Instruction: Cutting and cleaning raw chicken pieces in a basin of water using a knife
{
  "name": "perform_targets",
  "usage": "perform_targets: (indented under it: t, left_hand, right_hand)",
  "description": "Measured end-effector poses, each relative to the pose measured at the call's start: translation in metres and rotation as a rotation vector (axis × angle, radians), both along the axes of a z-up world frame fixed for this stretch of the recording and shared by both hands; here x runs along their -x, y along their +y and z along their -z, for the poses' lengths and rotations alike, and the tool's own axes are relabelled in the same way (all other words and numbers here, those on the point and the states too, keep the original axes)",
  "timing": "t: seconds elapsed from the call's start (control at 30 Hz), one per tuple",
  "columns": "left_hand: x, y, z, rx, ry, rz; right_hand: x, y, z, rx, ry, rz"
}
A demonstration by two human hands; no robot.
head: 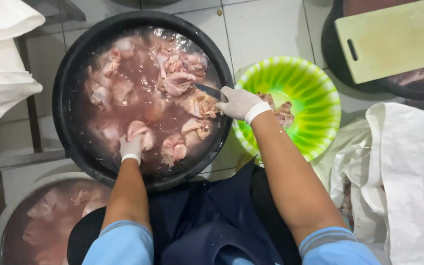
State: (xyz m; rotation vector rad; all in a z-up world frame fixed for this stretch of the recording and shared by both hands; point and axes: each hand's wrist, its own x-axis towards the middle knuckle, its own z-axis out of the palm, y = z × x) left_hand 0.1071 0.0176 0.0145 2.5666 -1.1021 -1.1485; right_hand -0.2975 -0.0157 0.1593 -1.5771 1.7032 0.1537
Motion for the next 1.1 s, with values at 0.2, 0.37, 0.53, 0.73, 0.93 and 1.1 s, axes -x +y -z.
perform_targets:
  t: [0.2, 0.37, 0.53, 0.73, 0.93, 1.1]
  left_hand:
    - [-0.020, -0.005, 0.055, 0.052, 0.876, -0.772]
    - [0.028, -0.009, 0.006, 0.232, 1.104, -0.984]
    - [0.076, -0.011, -0.045, 0.253, 1.205, -1.003]
    - [0.136, 0.025, -0.137, 0.226, 1.577, -1.016]
    - [0.125, 0.042, -0.103, 0.235, 1.507, -0.994]
    - [0.117, 0.059, -0.017, 0.188, 1.402, -0.995]
  right_hand:
    - [0.000, 0.001, -0.022, 0.023, -0.014, -0.010]
    - [-0.004, 0.006, -0.031, 0.049, -0.009, -0.061]
    - [-0.007, 0.004, -0.021, 0.048, 0.044, -0.058]
    - [-0.046, 0.021, -0.099, -0.105, -0.486, 0.141]
    - [-0.069, 0.034, -0.071, -0.077, -0.630, 0.188]
    - [-0.071, 0.044, -0.003, -0.154, -0.488, 0.181]
